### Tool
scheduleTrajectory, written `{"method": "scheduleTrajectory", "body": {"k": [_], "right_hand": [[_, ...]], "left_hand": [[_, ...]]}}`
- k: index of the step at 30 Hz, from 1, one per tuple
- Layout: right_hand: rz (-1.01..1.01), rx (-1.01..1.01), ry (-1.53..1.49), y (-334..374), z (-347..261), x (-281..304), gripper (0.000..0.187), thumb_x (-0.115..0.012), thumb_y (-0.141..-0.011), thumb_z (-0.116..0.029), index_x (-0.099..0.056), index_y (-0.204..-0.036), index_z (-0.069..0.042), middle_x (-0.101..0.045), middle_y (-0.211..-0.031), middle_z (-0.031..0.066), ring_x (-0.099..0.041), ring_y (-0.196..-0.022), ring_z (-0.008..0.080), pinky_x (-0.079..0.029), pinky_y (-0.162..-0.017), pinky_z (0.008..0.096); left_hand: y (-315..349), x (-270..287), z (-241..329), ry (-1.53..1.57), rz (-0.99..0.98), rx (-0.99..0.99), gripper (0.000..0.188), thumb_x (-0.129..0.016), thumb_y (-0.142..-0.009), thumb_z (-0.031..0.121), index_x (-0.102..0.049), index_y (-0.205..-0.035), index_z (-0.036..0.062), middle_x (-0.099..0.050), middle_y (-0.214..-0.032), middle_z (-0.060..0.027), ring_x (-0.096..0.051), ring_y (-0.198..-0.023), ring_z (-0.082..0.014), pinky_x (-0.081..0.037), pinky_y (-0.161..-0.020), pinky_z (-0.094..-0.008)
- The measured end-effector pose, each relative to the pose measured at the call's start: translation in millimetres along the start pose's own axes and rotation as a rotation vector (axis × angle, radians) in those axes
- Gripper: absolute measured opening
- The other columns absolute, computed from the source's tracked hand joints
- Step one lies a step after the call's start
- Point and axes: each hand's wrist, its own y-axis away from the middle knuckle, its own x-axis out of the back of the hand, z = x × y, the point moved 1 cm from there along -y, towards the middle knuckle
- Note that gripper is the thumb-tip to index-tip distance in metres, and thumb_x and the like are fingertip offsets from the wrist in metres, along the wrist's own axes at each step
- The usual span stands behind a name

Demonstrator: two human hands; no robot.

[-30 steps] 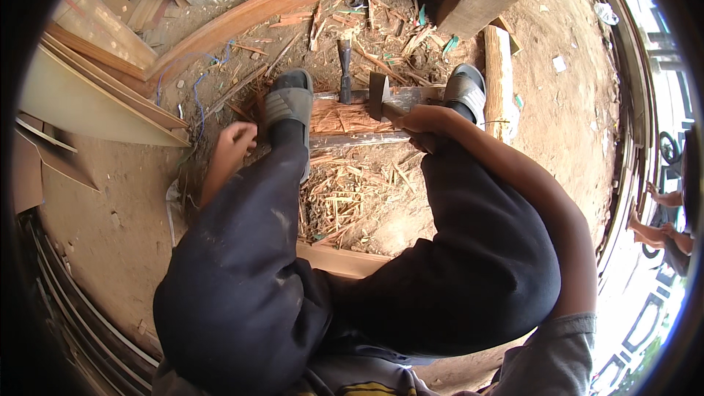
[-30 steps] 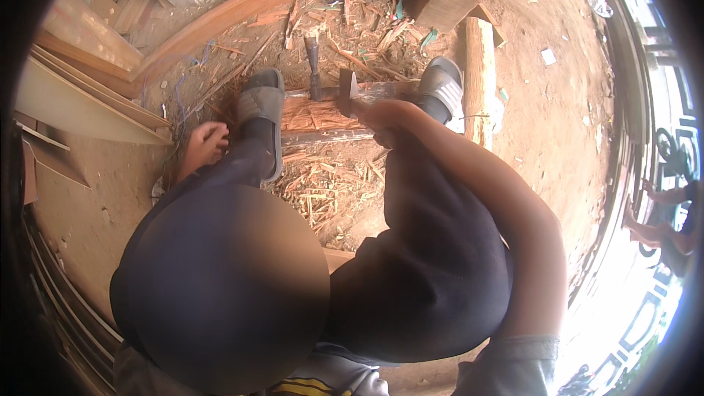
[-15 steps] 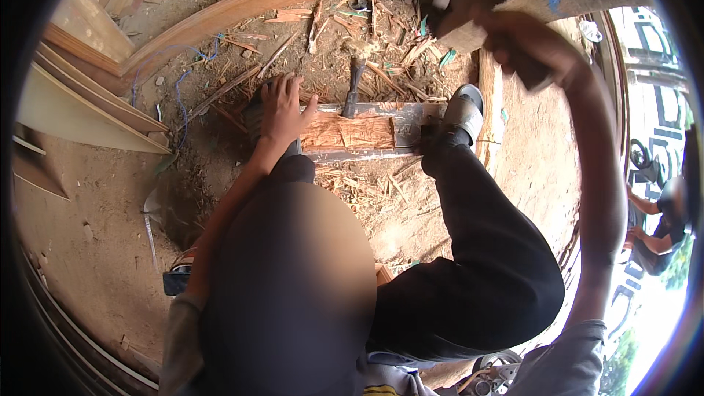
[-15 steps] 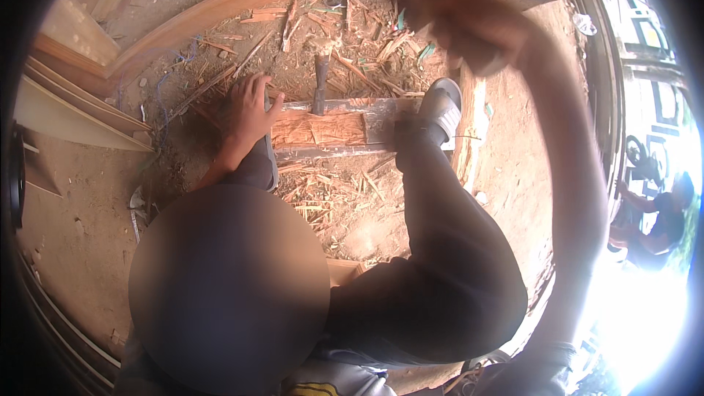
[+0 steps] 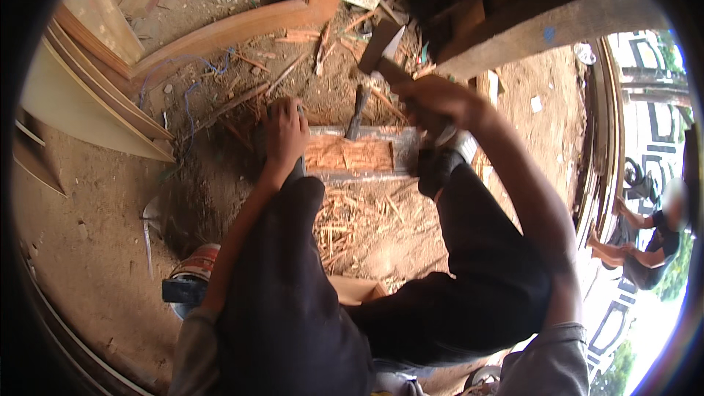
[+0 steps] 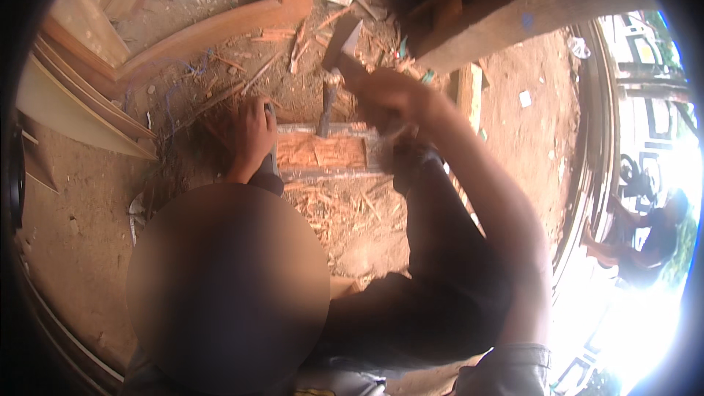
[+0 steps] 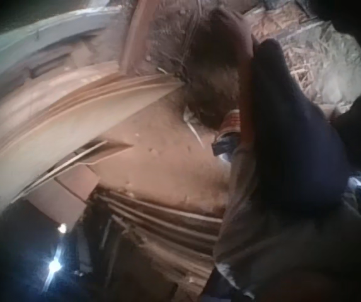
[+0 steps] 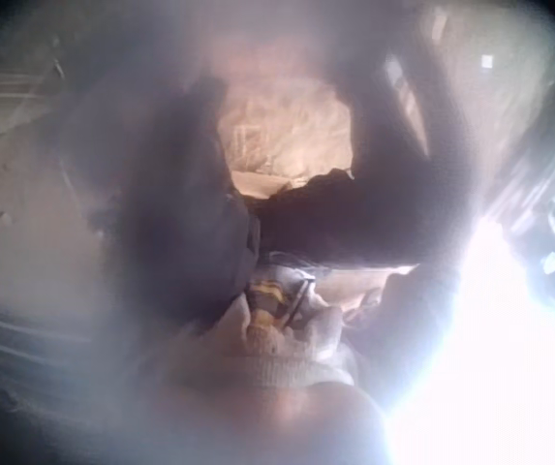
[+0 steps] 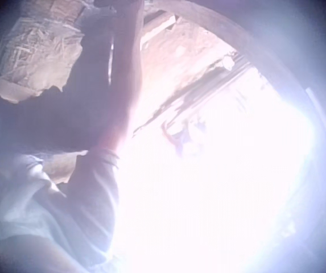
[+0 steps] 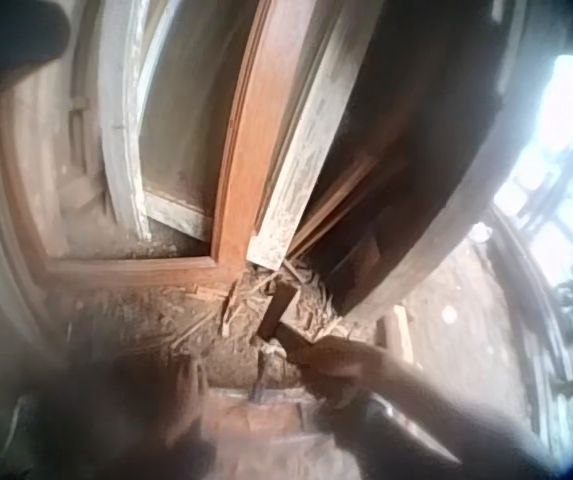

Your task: The person sits on the ground and repeatedly strikes a small piece of wood with a hammer to break it into smaller fragments. The person holds the wood with one hand and swings the hammer with the other, creating wood chips and debris.

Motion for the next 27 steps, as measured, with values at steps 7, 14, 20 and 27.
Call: {"method": "scheduleTrajectory", "body": {"k": [7, 14, 20, 27], "right_hand": [[0.08, 0.592, -0.15, 81, -74, 40, 0.031, -0.044, -0.094, -0.029, -0.052, -0.094, 0.001, -0.054, -0.069, 0.0042, -0.053, -0.055, 0.0095, -0.046, -0.047, 0.0237], [0.507, 0.719, 0.077, 69, -108, 46, 0.037, -0.05, -0.089, -0.035, -0.053, -0.094, 0.001, -0.058, -0.07, 0.0063, -0.061, -0.064, 0.0139, -0.049, -0.044, 0.0273], [0.003, 0.134, 0.294, -34, 34, -2, 0.033, -0.054, -0.087, -0.03, -0.053, -0.092, 0.003, -0.058, -0.066, 0.0061, -0.055, -0.052, 0.0124, -0.046, -0.047, 0.028], [0.06, 0.171, -0.169, 57, -34, 15, 0.017, -0.054, -0.089, -0.019, -0.049, -0.088, -0.002, -0.051, -0.067, 0.0036, -0.049, -0.047, 0.0068, -0.043, -0.038, 0.019]], "left_hand": [[5, -1, 3, 0.066, 0.046, -0.034, 0.02, -0.051, -0.078, 0.009, -0.048, -0.098, 0.0079, -0.054, -0.095, -0.0114, -0.049, -0.099, -0.0276, -0.032, -0.09, -0.0477], [6, -3, 4, 0.049, 0.005, -0.03, 0.019, -0.051, -0.078, 0.009, -0.049, -0.097, 0.0078, -0.055, -0.094, -0.0117, -0.049, -0.098, -0.0274, -0.033, -0.088, -0.0457], [7, -4, 0, -0.013, 0.056, -0.072, 0.02, -0.052, -0.078, 0.01, -0.049, -0.098, 0.008, -0.054, -0.093, -0.0118, -0.05, -0.097, -0.0282, -0.034, -0.087, -0.044], [6, 5, -1, 0.021, 0.023, -0.027, 0.019, -0.052, -0.078, 0.009, -0.05, -0.096, 0.0083, -0.055, -0.09, -0.0112, -0.051, -0.095, -0.0286, -0.035, -0.085, -0.0438]]}}
